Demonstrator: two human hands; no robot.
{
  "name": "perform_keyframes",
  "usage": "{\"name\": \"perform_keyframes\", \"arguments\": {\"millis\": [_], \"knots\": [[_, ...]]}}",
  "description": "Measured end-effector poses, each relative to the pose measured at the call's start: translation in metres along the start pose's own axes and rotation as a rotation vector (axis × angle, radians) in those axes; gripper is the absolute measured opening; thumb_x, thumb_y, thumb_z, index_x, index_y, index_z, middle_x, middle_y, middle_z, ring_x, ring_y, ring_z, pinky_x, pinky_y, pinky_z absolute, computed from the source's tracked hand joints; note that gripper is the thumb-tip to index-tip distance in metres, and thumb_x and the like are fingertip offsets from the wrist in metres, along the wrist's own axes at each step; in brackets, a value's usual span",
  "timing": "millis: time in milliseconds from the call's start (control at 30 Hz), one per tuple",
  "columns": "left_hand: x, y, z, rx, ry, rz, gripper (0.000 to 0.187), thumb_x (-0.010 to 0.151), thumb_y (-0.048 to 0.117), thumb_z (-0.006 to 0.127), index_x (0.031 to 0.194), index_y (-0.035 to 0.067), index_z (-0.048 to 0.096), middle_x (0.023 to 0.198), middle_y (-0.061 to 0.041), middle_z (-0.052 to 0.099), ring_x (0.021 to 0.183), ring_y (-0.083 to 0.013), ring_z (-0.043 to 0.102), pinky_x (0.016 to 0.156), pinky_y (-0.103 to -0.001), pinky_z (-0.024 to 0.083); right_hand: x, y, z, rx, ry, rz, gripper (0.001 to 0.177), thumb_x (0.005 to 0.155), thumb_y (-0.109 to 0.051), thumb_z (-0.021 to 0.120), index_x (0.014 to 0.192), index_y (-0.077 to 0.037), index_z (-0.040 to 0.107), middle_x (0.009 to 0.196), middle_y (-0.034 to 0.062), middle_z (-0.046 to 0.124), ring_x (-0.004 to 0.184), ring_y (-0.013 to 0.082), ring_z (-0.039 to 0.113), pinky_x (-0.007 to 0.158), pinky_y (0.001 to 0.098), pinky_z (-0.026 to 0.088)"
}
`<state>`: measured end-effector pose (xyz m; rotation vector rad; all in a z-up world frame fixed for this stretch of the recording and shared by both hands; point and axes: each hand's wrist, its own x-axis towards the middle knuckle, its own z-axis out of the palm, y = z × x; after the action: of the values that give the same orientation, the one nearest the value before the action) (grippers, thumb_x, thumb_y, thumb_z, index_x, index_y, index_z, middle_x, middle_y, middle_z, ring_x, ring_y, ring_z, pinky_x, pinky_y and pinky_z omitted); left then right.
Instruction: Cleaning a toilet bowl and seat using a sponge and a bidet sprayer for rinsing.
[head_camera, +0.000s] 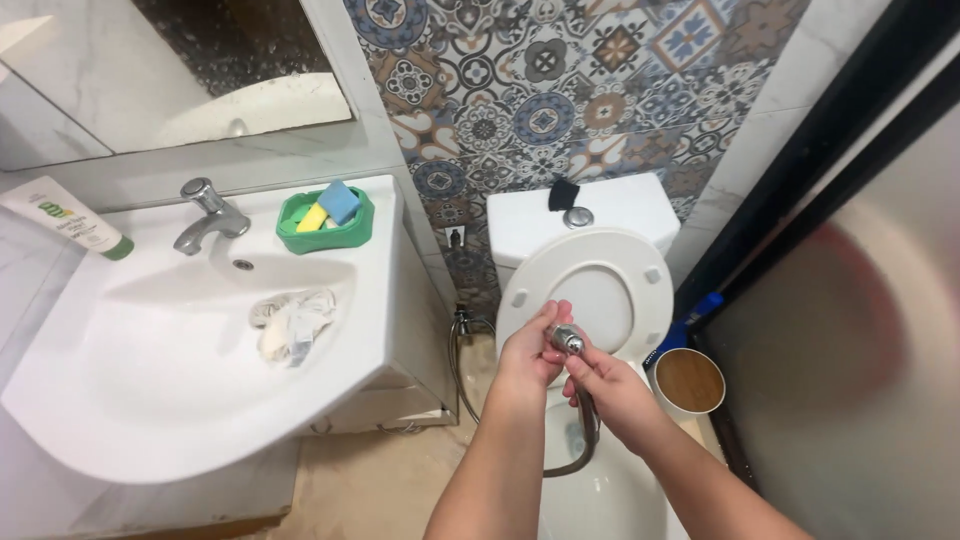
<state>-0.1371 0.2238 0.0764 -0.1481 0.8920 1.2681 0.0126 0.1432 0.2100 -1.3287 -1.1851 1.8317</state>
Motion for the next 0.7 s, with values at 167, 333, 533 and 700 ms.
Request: {"name": "perform_keyframes", "arguments": {"millis": [167,333,533,700], "knots": [[-0.010,0.045,-0.017,-0.002,0.000,-0.014,0.048,0.100,0.025,0.074,0.142,0.020,0.052,0.131,-0.007,0.073,0.090,-0.0165,0.077,0.030,-0.015,0.023,0.039,0.002,0.029,-0.082,-0.041,0.015,0.031,0.100,-0.029,0.066,0.110,-0.002,0.078,0.070,0.0180,0.075,0.066,0.0236,0.068,0.070,0.0344,0.058],[-0.091,0.081,0.010,0.239,-0.002,0.143,0.038,0.105,0.029,0.062,0.135,0.006,0.058,0.116,-0.012,0.075,0.086,-0.0185,0.070,0.041,-0.018,0.040,0.050,-0.037,0.064,-0.060,-0.014,0.039,0.035,0.101,-0.034,0.064,0.113,-0.003,0.074,0.074,0.0184,0.071,0.068,0.0258,0.065,0.068,0.0345,0.054],[-0.107,0.115,-0.001,0.918,0.102,0.178,0.073,0.083,0.056,0.086,0.138,0.012,0.066,0.113,-0.009,0.077,0.095,-0.0265,0.076,0.063,-0.041,0.068,0.124,0.027,0.058,-0.171,-0.083,-0.024,0.082,0.089,-0.020,0.057,0.165,-0.015,0.027,0.143,0.0136,0.036,0.114,0.0214,0.057,0.102,0.0351,0.053],[-0.138,0.158,0.046,1.529,0.122,0.198,0.063,0.081,0.056,0.072,0.113,0.002,0.073,0.095,-0.011,0.077,0.104,-0.0274,0.074,0.086,-0.044,0.060,0.112,-0.014,0.100,-0.503,-0.116,-0.041,0.090,0.092,-0.012,0.051,0.166,-0.020,0.001,0.164,0.0184,0.008,0.144,0.0475,0.041,0.122,0.0529,0.036]]}}
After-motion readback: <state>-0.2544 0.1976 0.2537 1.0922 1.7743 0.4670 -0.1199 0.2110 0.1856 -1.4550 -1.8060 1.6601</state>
